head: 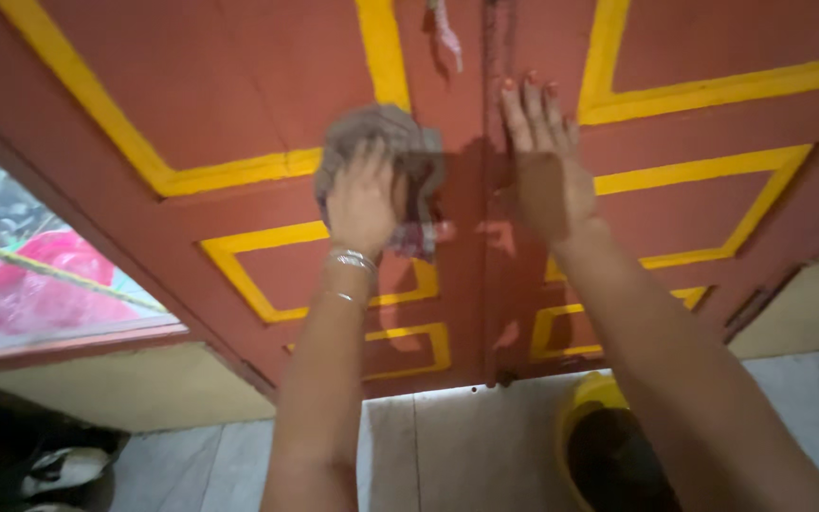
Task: The person cleans a wooden door by wiping its panels with a cloth, periodically rinsing and wringing the cloth in a bucket of water.
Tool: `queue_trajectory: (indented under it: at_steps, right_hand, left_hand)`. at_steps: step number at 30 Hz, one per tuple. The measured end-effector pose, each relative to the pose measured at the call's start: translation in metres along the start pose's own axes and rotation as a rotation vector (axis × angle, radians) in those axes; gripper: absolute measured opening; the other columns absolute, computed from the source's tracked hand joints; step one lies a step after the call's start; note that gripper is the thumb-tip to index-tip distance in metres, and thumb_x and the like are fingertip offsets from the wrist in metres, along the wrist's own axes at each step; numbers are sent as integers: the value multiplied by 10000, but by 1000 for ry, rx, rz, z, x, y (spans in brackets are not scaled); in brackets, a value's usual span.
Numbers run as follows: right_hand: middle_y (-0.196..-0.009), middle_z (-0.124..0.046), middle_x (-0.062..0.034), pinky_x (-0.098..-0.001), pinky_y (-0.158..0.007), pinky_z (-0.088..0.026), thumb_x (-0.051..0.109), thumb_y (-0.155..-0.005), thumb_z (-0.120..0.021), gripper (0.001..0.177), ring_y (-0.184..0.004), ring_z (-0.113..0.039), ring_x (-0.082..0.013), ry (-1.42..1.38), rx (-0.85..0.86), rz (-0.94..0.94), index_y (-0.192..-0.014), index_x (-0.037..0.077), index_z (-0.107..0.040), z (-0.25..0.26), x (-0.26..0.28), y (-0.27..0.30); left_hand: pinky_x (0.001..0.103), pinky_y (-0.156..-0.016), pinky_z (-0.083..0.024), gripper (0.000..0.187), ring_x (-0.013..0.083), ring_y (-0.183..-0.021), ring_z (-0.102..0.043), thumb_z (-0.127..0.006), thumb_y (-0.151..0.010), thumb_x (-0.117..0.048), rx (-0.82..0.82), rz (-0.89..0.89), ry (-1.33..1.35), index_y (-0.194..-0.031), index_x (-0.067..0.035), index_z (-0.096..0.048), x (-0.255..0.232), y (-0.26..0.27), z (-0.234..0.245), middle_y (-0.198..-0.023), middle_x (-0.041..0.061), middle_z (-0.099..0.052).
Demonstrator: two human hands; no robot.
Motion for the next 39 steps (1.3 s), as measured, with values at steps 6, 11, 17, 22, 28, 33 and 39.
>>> queue_trajectory:
  at_steps: [6,11,17,22,28,33,39]
  right_hand:
    - [-1736,-106,-179,-545,-1252,-240,284,-654,-937,1339,-1586,-134,-395,-33,47,-14,-1668,108,-82,7,1,2]
    - [-1723,-105,-186,-545,-1261,-227,263,-660,-938,1327,-1584,-130,-391,-45,69,-28,-1660,100,-82,13,5,2]
    - [-1721,-110,-189,-548,-1259,-220,269,-655,-945,1335,-1580,-128,-401,-48,86,-39,-1663,94,-87,9,2,1]
    - [-1719,-107,-197,-558,-1252,-238,271,-630,-952,1353,-1579,-135,-406,-46,73,-34,-1658,92,-91,9,4,1]
    - [-1724,-111,-186,-554,-1251,-246,300,-629,-951,1358,-1579,-148,-404,-32,43,-22,-1661,91,-95,7,3,2]
    - [-1725,-115,-190,-557,-1252,-243,307,-615,-954,1377,-1579,-152,-413,-18,32,-15,-1660,83,-86,1,0,0]
    - [-1718,-135,-200,-573,-1253,-238,256,-633,-945,1339,-1578,-151,-429,-43,51,-3,-1666,94,-108,2,-4,4]
  left_hand:
    - [500,-1079,-465,285,312,-1307,-591,-718,-932,-198,17,-28,47,-1182,-64,-730,43,49,21,-1381,110,-660]
    - [520,-1103,-479,259,381,-1281,-591,-724,-932,-245,-37,8,-134,-1070,-26,-718,102,77,51,-1328,192,-668]
    - [613,-1222,-311,350,415,-1397,-541,-600,-1042,-257,-41,257,-434,-1126,57,-730,161,107,95,-1337,258,-655]
    - [626,-1182,-262,406,431,-1428,-499,-555,-1029,-222,-113,224,-514,-1190,113,-720,160,102,95,-1354,285,-668]
    - [614,-1215,-324,361,550,-1274,-532,-562,-1020,-206,-90,433,-266,-1053,126,-697,107,69,50,-1230,410,-629]
    - [614,-1169,-325,411,575,-1234,-536,-562,-1016,-279,-79,263,-259,-977,111,-686,48,54,26,-1213,420,-622]
    - [657,-1151,-272,478,600,-1313,-475,-551,-1050,-338,72,430,-404,-1080,121,-681,101,56,40,-1316,429,-574]
Point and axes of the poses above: each hand's wrist, its own y-axis away from the middle knuckle, its own z-axis out of the back of the hand, x = y × z, the point moved 1 cm from there along -y, towards the middle knuckle
